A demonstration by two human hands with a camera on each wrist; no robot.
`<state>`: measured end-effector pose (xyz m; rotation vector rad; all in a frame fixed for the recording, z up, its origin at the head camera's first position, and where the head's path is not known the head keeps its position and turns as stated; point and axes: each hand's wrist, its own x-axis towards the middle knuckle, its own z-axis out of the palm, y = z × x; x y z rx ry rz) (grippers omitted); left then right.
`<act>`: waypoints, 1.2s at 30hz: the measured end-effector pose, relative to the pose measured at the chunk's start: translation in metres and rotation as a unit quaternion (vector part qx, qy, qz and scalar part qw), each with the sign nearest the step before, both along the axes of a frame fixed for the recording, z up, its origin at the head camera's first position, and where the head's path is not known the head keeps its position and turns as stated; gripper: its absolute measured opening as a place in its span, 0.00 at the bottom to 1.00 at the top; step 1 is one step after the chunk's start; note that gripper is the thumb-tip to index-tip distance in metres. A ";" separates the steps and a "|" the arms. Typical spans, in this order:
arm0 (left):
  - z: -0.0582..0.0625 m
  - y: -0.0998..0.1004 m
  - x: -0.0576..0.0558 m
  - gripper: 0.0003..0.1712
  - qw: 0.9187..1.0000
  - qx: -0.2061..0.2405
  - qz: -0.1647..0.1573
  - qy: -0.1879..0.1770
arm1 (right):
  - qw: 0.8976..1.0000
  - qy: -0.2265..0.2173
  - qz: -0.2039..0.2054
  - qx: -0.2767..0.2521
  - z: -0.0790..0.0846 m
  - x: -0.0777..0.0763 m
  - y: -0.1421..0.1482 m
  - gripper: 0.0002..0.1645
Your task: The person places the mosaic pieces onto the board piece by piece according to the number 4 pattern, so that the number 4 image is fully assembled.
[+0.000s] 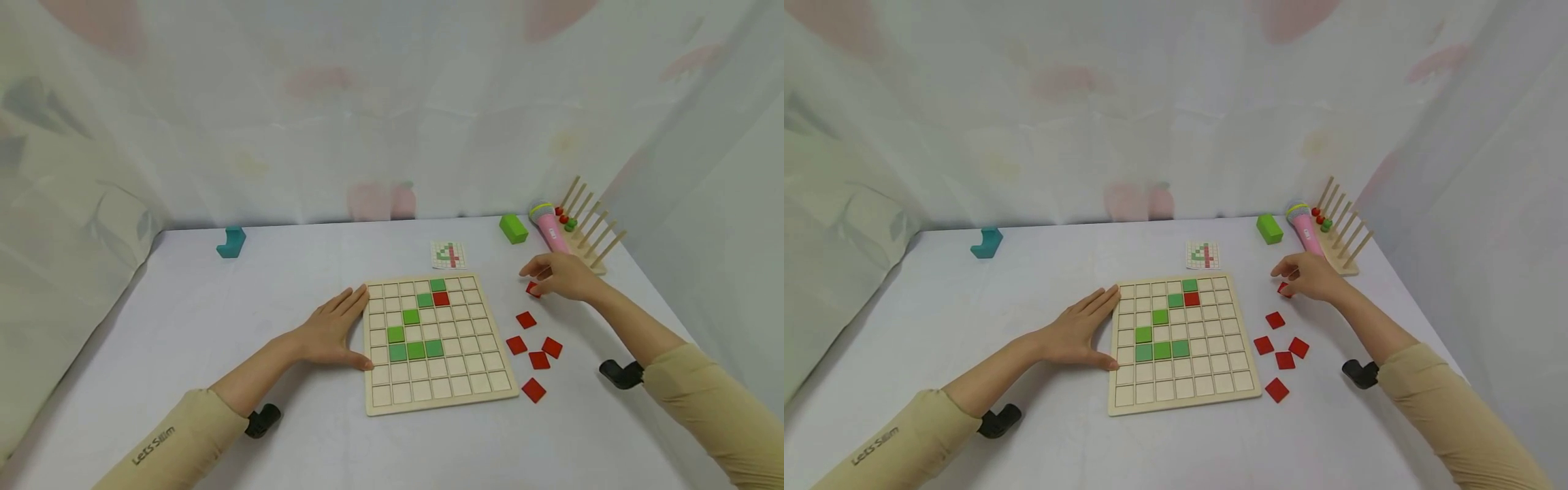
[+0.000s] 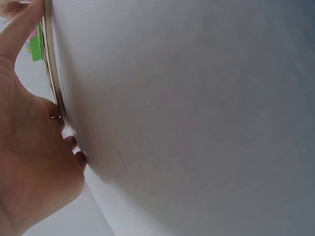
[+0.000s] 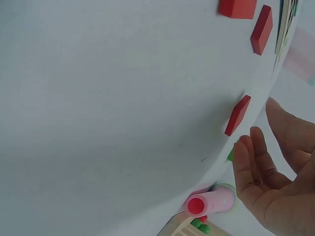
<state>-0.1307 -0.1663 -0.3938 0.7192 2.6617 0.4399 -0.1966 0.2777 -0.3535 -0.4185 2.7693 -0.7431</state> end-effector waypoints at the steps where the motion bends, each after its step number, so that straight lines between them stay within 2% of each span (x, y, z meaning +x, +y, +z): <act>1: 0.000 0.000 0.000 0.74 1.000 0.000 0.000 0.000 | 1.000 -0.004 -0.001 0.001 0.000 0.000 0.001 0.18; 12: -0.002 0.000 -0.001 0.74 1.000 -0.004 0.003 -0.003 | 0.999 -0.031 -0.005 0.006 -0.010 0.001 0.006 0.17; 16: -0.002 0.000 -0.001 0.74 1.000 -0.003 0.002 -0.001 | 1.000 -0.023 0.004 0.007 -0.014 -0.001 0.006 0.15; 28: -0.001 -0.001 -0.001 0.74 1.000 -0.003 0.003 -0.006 | 1.000 0.001 -0.008 0.009 -0.014 -0.002 -0.003 0.14; 36: -0.001 -0.001 0.000 0.74 1.000 -0.004 0.004 -0.008 | 0.999 0.044 0.002 0.011 -0.013 -0.002 -0.007 0.07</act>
